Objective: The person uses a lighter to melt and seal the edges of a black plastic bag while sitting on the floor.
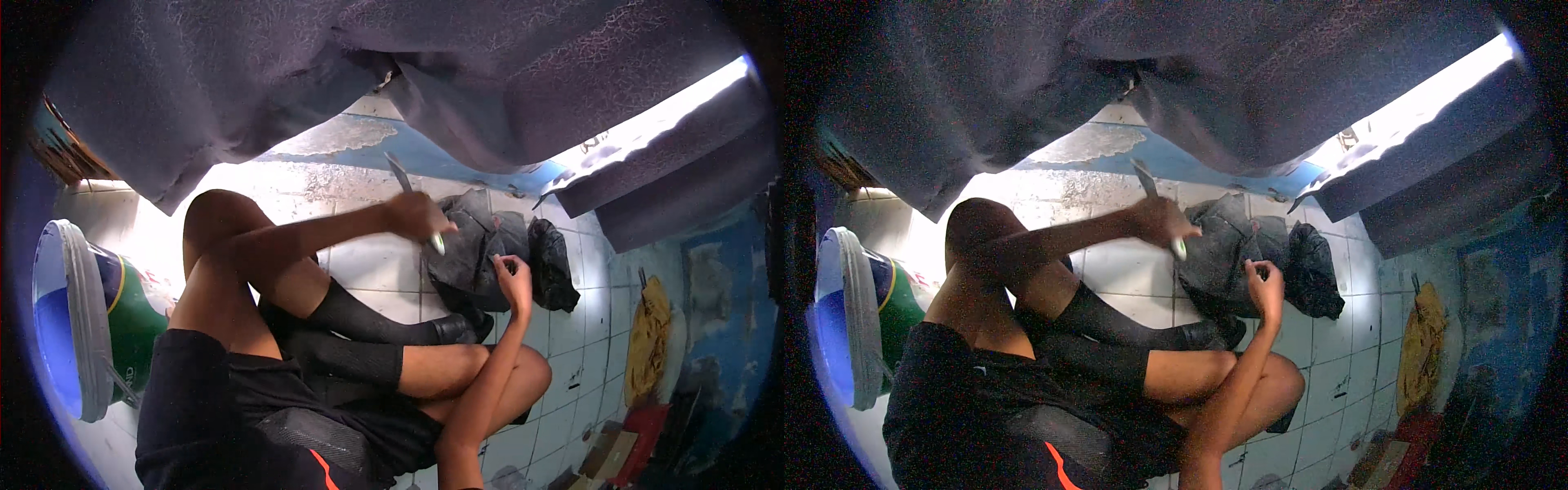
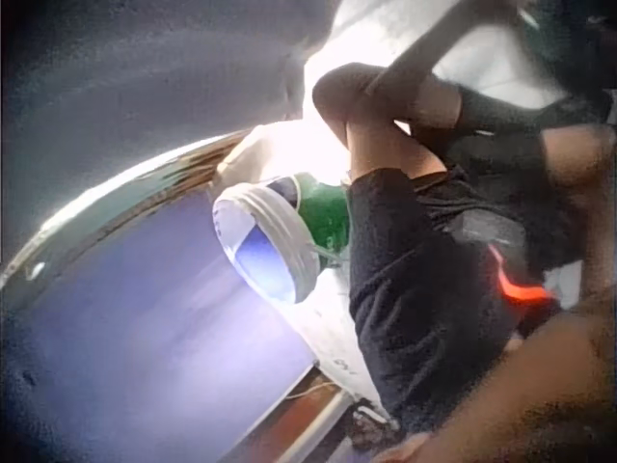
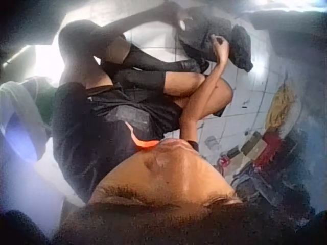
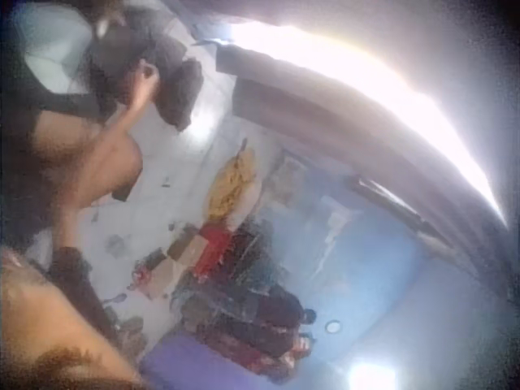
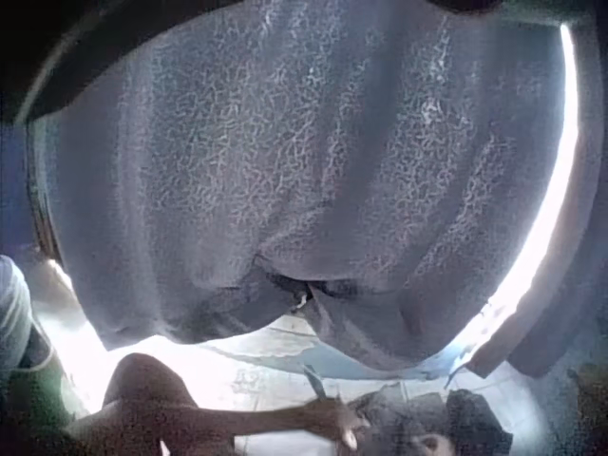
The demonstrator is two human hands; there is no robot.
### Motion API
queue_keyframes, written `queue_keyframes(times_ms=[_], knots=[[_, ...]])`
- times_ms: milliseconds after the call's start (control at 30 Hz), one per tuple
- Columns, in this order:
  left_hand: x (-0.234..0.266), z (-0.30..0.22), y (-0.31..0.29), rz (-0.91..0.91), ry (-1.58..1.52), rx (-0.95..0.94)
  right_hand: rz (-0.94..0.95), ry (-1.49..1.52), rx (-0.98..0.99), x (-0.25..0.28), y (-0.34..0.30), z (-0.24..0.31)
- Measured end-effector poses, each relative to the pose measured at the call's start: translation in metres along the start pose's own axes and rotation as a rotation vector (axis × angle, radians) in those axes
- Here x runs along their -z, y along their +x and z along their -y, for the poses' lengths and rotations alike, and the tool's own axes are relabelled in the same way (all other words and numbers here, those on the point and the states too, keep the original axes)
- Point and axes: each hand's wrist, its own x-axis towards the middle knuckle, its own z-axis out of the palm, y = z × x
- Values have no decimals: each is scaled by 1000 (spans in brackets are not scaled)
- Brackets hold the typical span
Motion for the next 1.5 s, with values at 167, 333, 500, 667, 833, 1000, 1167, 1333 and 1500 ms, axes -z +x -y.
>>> queue_keyframes(times_ms=[167,333,500,667,833,1000,1167,1333,1500], knots=[[-22,24,-21,75,121,-98,-32,-9,51,-13,-3,4],[-41,37,-29,-215,31,-63,28,48,33,-19,-1,33],[-12,46,-16,93,-12,195,-2,-7,43,1,-4,8],[-22,43,-23,-18,36,-1,33,1,50,-16,2,15],[-13,18,-19,87,49,-34,33,24,16,-6,0,2],[-11,67,-30,80,5,127,14,14,66,-12,4,4],[-10,30,-16,62,52,108,15,-8,16,-2,3,4],[-19,58,-19,243,191,138,29,76,158,-15,8,-15],[21,17,-11,81,89,64,39,25,-77,4,-6,18]])
